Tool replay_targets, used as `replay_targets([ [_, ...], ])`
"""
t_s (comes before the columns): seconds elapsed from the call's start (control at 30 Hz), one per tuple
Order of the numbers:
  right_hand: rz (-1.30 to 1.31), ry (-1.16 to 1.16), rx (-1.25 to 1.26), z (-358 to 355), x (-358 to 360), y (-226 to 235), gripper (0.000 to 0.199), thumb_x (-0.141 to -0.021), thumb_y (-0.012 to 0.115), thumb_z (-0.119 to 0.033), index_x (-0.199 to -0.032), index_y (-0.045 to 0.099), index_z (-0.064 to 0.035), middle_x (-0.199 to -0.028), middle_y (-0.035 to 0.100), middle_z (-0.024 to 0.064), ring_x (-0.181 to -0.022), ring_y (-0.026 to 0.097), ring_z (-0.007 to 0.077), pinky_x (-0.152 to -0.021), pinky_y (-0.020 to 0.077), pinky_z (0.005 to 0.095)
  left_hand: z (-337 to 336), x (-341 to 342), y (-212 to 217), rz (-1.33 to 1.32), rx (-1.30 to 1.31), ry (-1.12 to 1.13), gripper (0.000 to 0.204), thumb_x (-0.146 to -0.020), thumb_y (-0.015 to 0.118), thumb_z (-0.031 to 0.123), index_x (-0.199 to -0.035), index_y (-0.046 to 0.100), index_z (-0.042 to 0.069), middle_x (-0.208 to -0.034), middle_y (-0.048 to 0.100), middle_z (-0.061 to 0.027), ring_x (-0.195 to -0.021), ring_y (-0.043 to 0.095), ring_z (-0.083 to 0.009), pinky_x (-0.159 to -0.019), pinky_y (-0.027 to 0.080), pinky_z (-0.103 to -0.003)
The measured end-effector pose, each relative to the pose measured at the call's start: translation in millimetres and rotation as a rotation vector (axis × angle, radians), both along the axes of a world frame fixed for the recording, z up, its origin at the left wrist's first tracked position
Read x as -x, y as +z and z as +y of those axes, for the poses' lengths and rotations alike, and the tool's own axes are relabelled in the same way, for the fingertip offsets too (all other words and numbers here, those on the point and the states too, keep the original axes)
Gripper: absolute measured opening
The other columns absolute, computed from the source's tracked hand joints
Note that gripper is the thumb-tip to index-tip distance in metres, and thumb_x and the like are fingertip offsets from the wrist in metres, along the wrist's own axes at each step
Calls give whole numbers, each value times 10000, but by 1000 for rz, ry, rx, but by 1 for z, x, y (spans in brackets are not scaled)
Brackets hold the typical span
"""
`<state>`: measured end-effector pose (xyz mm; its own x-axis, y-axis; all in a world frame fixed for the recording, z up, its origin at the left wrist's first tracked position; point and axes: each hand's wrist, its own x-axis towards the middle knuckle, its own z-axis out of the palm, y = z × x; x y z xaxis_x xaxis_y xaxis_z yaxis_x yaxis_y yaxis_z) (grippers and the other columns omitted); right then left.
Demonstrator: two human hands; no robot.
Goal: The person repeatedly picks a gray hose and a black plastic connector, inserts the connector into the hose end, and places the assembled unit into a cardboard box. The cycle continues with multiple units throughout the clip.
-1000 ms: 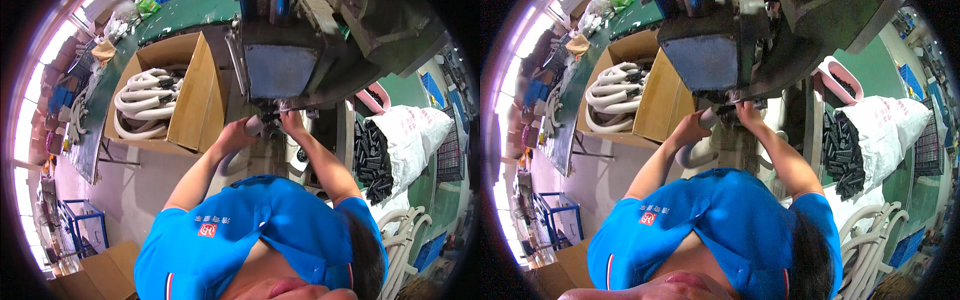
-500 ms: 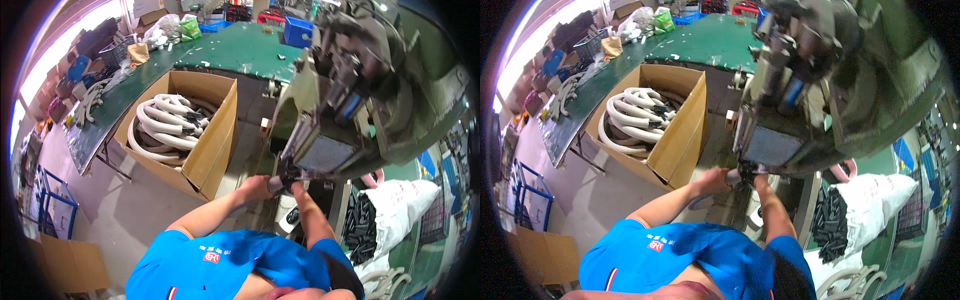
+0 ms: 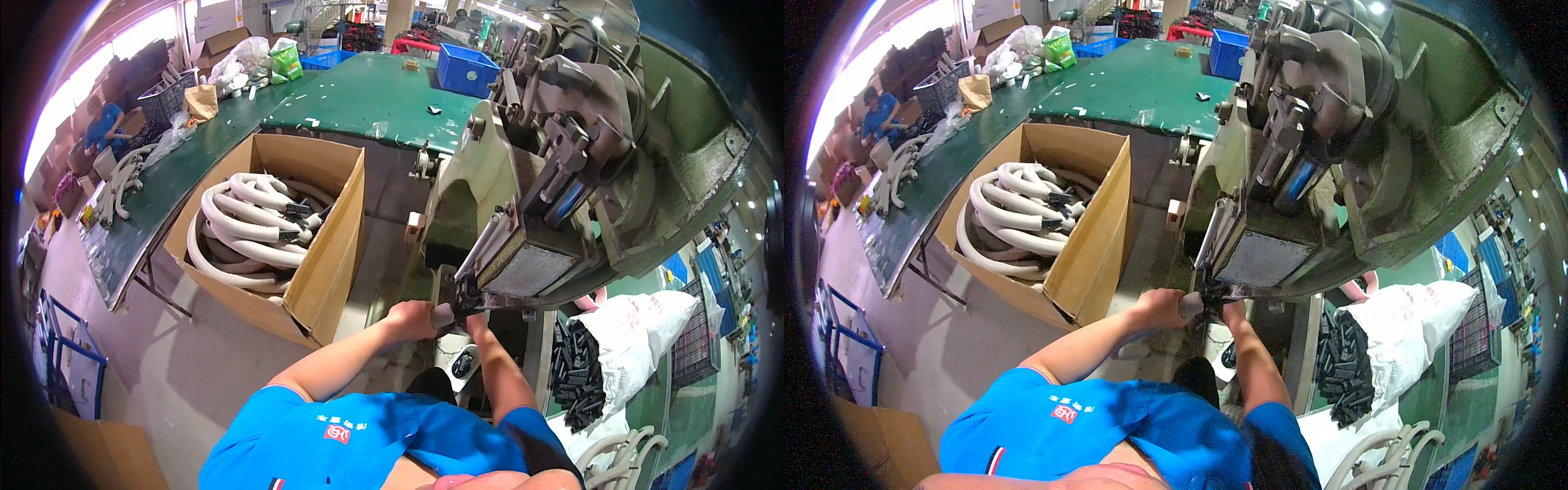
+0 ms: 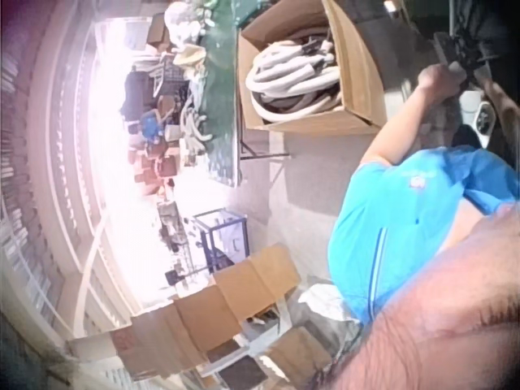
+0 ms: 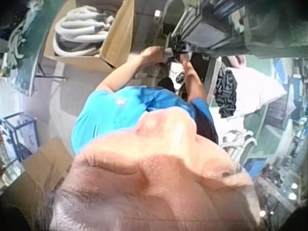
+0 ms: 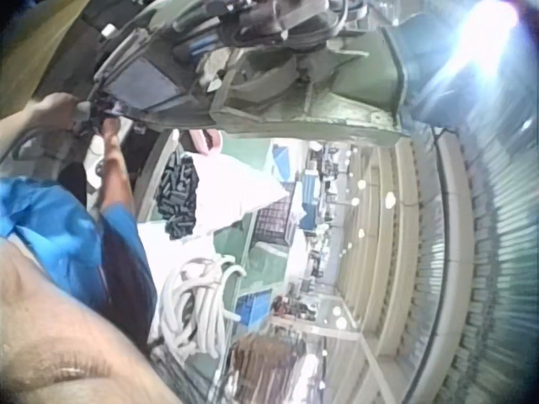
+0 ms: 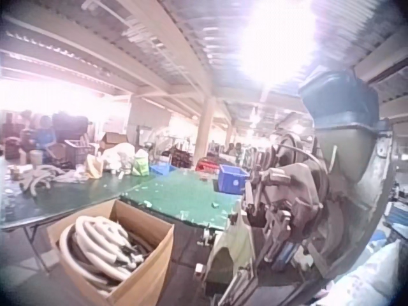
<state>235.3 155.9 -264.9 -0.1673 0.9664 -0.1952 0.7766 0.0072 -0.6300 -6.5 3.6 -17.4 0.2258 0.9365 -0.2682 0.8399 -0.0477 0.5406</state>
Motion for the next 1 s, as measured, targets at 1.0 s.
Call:
replay_targets([
  [1.0,1151,-108,342,-124,41,255,106,-773,706,-96,-819,612,-79,-719,600,-1,-633,564,111,-605,474,244,-96,74,29,-177,86,-34,402,-617,729,212,-955,569,64,-847,634,-188,-834,609,-351,-741,472,-388],
])
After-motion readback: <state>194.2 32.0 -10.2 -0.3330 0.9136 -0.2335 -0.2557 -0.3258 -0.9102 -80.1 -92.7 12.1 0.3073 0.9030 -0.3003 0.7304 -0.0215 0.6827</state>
